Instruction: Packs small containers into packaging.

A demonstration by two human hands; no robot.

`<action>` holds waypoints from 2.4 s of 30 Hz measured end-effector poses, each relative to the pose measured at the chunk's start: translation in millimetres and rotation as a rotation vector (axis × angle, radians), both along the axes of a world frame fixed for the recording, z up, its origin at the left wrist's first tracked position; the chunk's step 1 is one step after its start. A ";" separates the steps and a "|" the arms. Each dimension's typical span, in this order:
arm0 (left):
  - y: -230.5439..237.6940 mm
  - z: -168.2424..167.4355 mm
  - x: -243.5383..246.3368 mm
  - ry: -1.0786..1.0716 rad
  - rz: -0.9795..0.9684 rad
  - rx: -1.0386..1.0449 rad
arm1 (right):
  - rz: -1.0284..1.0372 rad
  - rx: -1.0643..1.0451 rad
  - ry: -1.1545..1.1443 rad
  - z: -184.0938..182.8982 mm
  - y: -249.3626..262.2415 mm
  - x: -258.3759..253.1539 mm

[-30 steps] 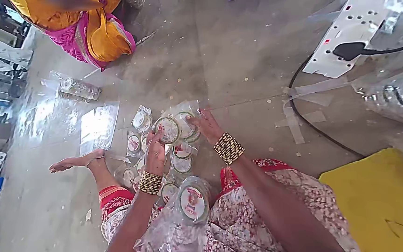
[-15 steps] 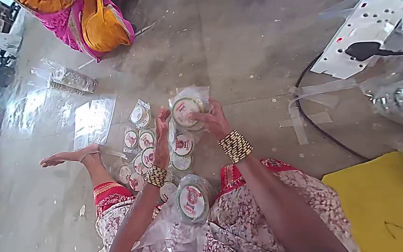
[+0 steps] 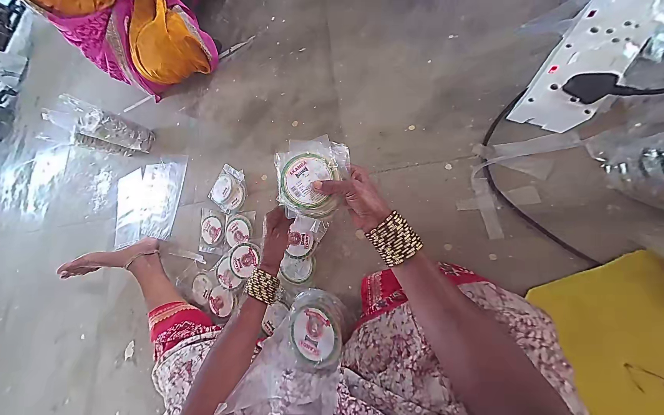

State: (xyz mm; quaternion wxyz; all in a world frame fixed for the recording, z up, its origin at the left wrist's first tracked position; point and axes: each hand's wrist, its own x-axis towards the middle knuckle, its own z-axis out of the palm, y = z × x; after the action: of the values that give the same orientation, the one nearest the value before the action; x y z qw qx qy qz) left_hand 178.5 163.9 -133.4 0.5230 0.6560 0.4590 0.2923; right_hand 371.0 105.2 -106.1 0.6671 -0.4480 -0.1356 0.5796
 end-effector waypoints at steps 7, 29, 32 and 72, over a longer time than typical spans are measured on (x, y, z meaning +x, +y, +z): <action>-9.4 0.5 5.8 -0.291 0.298 -0.426 | 0.177 -0.070 -0.536 -7.4 1.1 7.0; 4.7 -40.8 6.0 0.029 -0.058 0.148 | 0.380 -0.032 -1.290 -19.3 7.0 5.1; 2.0 -39.6 4.6 0.032 -0.061 0.235 | 0.318 0.041 -1.306 -20.7 7.4 7.3; -66.1 135.0 -40.9 -0.155 0.098 -0.199 | 0.783 0.221 -1.529 92.3 -38.5 -81.8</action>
State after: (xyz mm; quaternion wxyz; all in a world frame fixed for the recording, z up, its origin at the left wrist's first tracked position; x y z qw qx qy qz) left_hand 137.6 97.8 1.6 0.6045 0.5529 0.4756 0.3205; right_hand 289.2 66.7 -13.8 0.1850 -0.5683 -0.7471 0.2910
